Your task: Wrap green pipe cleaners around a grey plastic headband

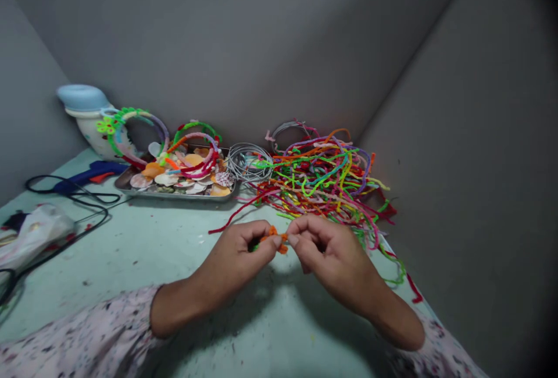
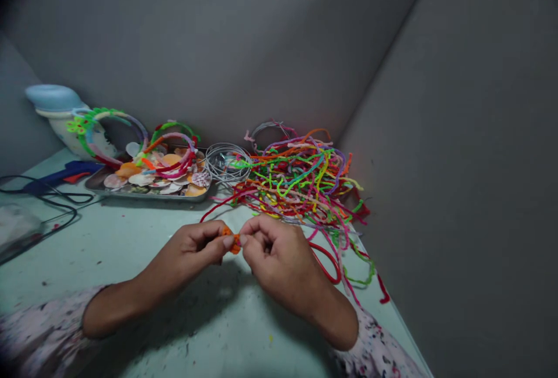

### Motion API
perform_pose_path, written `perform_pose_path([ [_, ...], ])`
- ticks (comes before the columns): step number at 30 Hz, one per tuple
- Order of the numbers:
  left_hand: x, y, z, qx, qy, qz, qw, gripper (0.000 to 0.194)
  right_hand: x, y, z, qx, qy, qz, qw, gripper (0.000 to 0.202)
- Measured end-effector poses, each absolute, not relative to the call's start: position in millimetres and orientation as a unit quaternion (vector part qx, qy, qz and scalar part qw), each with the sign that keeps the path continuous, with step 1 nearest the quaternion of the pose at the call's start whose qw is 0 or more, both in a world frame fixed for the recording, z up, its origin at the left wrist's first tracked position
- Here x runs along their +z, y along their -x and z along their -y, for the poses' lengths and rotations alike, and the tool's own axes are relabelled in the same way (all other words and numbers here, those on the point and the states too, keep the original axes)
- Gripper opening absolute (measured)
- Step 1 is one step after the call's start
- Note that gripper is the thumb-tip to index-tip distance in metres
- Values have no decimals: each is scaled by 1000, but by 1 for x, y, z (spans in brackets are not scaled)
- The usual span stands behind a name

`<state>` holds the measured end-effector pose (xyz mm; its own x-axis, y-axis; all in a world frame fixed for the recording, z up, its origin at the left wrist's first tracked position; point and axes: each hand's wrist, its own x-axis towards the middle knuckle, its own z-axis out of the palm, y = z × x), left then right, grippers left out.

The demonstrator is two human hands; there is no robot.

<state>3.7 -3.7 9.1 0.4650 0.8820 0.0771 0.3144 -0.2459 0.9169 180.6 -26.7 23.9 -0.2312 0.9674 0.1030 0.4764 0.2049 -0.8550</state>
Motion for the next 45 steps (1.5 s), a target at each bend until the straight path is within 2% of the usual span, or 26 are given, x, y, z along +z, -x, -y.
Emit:
perform_pose_path([
  [4, 7, -5, 4, 308, -720, -406, 470, 23, 23, -176, 27, 374, 533, 679, 339, 7],
  [7, 7, -6, 5, 350, -704, -407, 465, 17, 21, -174, 27, 373, 540, 669, 347, 6],
  [14, 12, -2, 5, 362, -781, -383, 336, 7, 20, -171, 29, 357, 534, 676, 360, 9],
  [21, 23, 0, 5, 329, -826, -365, 276, 5, 19, -169, 32, 323, 539, 698, 343, 11],
  [45, 10, -5, 5, 343, -819, -354, 295, 7, 20, -168, 34, 259, 533, 737, 326, 4],
])
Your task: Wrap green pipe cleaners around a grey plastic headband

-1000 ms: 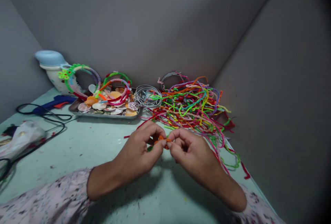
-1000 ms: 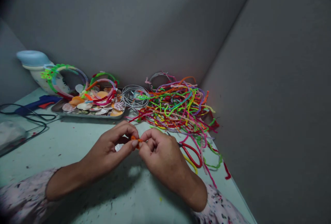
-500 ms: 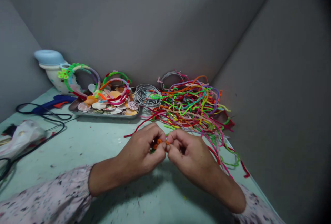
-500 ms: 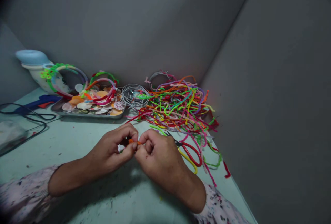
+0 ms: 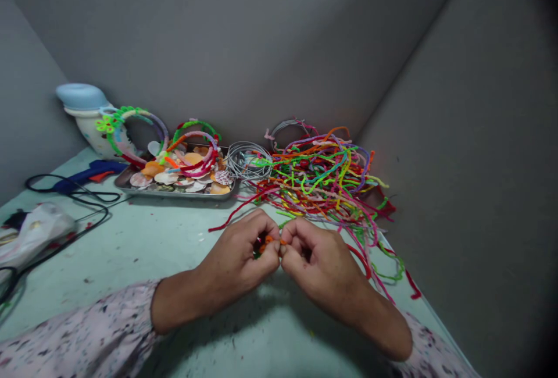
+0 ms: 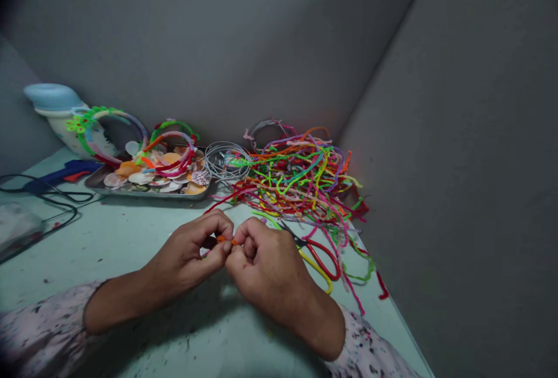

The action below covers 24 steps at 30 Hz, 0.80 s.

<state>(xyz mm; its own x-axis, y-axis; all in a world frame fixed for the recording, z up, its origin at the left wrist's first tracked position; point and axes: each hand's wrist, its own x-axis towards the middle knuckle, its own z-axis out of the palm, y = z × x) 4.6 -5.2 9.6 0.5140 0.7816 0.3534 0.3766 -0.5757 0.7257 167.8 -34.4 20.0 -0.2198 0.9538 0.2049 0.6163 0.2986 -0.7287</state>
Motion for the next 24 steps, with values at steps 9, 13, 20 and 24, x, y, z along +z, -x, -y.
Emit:
perform_pose_path([
  [9, 9, -5, 5, 340, -809, -361, 316, 6, 17, -169, 34, 263, 530, 737, 329, 5],
  [13, 10, -5, 5, 341, -804, -362, 326, 6, 18, -168, 34, 265, 529, 735, 332, 5],
  [20, 8, -2, -1, 330, -734, -338, 488, 13, 17, -174, 27, 339, 537, 692, 344, 6],
  [24, 1, -1, -8, 343, -676, -314, 571, 27, 13, -180, 15, 409, 522, 643, 382, 5],
])
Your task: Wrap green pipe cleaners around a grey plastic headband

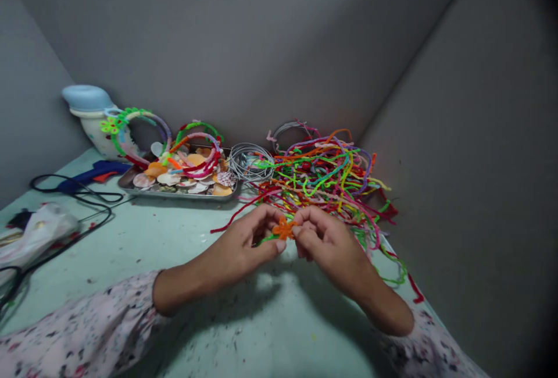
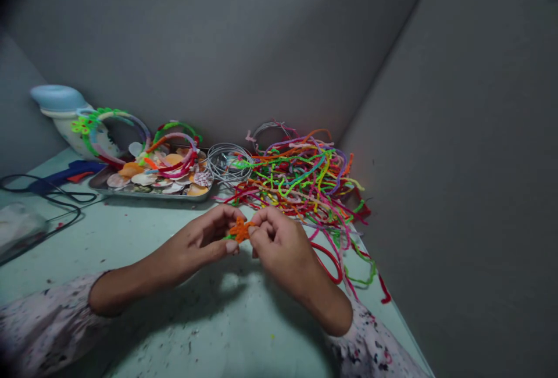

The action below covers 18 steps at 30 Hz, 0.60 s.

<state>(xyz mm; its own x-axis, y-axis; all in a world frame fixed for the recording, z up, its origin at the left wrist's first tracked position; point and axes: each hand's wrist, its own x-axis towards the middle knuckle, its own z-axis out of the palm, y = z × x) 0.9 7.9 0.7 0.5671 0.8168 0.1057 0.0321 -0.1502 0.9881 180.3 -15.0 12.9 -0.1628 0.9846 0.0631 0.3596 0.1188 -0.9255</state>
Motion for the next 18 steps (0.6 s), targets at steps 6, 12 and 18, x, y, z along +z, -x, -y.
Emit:
perform_pose_path([
  [6, 1, -2, -13, 319, -626, -334, 629, 19, 11, -188, 4, 491, 492, 584, 420, 15],
  [12, 1, -3, -15, 335, -615, -321, 638, 14, 12, -188, 5, 473, 500, 582, 433, 16],
  [18, 0, -2, -14, 347, -621, -327, 621, 14, 11, -186, 4, 456, 512, 589, 427, 16],
])
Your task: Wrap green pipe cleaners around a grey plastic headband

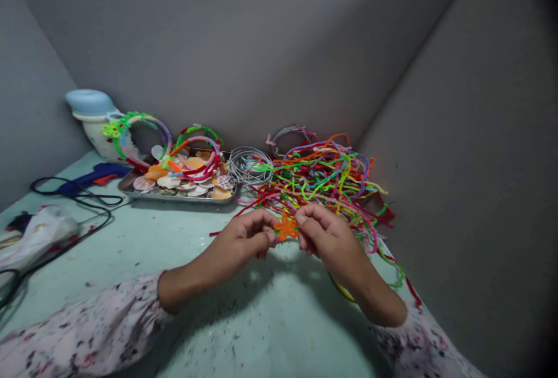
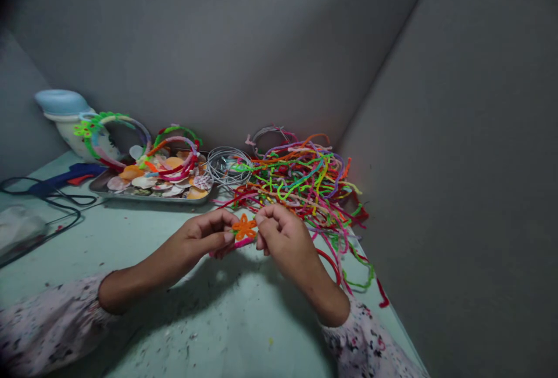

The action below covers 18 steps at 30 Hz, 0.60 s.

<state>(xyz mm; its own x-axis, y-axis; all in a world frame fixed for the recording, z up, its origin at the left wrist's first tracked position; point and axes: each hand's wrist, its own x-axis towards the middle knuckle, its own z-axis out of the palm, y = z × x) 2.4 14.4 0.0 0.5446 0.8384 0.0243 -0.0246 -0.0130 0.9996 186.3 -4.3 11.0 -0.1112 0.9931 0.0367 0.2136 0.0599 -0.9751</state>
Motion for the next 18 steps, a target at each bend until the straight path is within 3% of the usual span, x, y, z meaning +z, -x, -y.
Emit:
perform_pose_path([
  [9, 0, -1, -17, 365, -600, -360, 614, 14, 15, -197, 5, 424, 512, 604, 440, 15],
  [18, 6, -4, -12, 379, -584, -359, 621, 18, 14, -191, 6, 427, 505, 646, 381, 22],
])
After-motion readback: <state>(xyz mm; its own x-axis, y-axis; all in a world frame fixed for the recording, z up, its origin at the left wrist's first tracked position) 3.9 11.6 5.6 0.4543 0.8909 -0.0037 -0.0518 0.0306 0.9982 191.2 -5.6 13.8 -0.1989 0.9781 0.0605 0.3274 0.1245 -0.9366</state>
